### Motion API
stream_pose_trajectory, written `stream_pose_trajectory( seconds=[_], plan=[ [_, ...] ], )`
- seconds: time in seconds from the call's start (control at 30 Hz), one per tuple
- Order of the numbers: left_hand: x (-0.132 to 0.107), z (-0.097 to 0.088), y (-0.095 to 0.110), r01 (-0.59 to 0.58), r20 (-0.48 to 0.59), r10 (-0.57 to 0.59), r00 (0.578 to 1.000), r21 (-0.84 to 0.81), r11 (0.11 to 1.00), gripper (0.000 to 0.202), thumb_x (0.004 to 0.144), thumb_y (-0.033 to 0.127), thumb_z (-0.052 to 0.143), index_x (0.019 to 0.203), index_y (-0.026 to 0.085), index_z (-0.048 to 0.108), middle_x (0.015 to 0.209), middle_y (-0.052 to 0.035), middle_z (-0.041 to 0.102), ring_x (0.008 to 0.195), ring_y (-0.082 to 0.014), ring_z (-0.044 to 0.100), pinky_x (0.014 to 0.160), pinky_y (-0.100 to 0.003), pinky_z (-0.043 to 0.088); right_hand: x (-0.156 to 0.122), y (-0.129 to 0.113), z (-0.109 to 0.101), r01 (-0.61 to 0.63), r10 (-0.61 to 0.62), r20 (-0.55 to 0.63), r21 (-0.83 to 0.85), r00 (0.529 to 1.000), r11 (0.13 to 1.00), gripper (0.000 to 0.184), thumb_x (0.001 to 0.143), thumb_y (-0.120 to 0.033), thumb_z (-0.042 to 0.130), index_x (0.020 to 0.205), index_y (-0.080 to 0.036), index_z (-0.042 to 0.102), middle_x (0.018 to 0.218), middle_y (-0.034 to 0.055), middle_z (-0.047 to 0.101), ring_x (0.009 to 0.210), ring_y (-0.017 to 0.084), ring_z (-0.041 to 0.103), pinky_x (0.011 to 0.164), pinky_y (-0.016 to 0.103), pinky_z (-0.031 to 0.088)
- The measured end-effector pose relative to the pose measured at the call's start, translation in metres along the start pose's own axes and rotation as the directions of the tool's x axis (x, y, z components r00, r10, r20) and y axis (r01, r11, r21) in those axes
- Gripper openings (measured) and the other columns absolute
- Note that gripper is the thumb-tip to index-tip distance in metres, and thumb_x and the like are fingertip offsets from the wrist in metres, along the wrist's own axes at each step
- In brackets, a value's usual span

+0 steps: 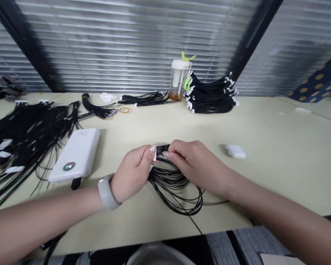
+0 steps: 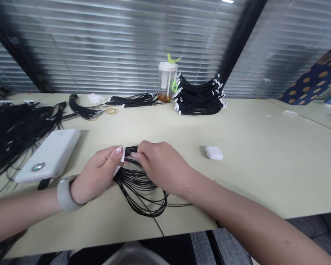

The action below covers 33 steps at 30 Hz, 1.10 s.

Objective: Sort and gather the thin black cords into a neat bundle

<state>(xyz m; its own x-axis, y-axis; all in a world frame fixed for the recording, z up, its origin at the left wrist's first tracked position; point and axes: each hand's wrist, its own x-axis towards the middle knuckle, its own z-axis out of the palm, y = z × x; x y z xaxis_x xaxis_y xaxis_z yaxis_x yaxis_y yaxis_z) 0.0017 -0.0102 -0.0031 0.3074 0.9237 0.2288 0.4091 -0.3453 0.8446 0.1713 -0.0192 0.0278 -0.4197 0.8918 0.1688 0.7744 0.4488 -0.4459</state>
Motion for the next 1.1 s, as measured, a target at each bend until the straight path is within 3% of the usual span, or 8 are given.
stream_pose_trajectory(
  seconds=[0.57,0.8,0.93,1.1],
  plan=[
    [0.000,0.001,0.002,-0.032,0.033,0.030,0.999,0.072,0.997,0.037,0.088,0.037,0.031,0.057,0.018,0.037,0.053,0.0028,0.037,0.051,-0.0103,0.033,0.050,-0.022,0.031,-0.001,-0.005,0.004,0.042,-0.043,-0.007,-0.125,0.999,0.991,0.030,0.091,-0.032,0.033,0.076,-0.015,0.053,0.064,0.0023,0.058,0.056,0.010,0.047,0.056,0.023,0.031],
    [-0.001,0.000,0.003,-0.031,0.079,0.030,0.996,0.018,0.999,0.037,0.088,0.036,0.031,0.059,0.016,0.044,0.054,0.0027,0.040,0.051,-0.0096,0.035,0.049,-0.021,0.032,-0.002,-0.008,0.012,0.034,-0.039,-0.027,-0.162,0.999,0.986,0.030,0.091,-0.031,0.032,0.076,-0.015,0.052,0.062,0.0027,0.057,0.054,0.010,0.044,0.052,0.025,0.027],
    [-0.003,0.001,0.004,0.039,0.060,-0.037,0.997,-0.028,0.999,0.038,0.087,0.040,0.033,0.060,0.016,0.046,0.050,0.0034,0.039,0.047,-0.0089,0.035,0.045,-0.021,0.031,-0.001,-0.003,0.008,0.054,-0.054,-0.021,0.013,0.998,0.998,0.025,0.090,-0.030,0.037,0.076,-0.016,0.053,0.064,0.0003,0.057,0.057,0.009,0.046,0.055,0.022,0.030],
    [-0.003,0.001,-0.003,0.250,0.047,-0.246,0.968,-0.222,0.943,0.043,0.084,0.053,0.035,0.063,0.017,0.045,0.044,0.0049,0.038,0.036,-0.0079,0.034,0.035,-0.020,0.028,0.004,0.016,-0.006,0.038,-0.042,0.017,0.171,0.999,0.985,0.009,0.084,-0.023,0.047,0.077,-0.018,0.051,0.064,-0.0037,0.054,0.057,0.007,0.045,0.054,0.020,0.032]
  ],
)
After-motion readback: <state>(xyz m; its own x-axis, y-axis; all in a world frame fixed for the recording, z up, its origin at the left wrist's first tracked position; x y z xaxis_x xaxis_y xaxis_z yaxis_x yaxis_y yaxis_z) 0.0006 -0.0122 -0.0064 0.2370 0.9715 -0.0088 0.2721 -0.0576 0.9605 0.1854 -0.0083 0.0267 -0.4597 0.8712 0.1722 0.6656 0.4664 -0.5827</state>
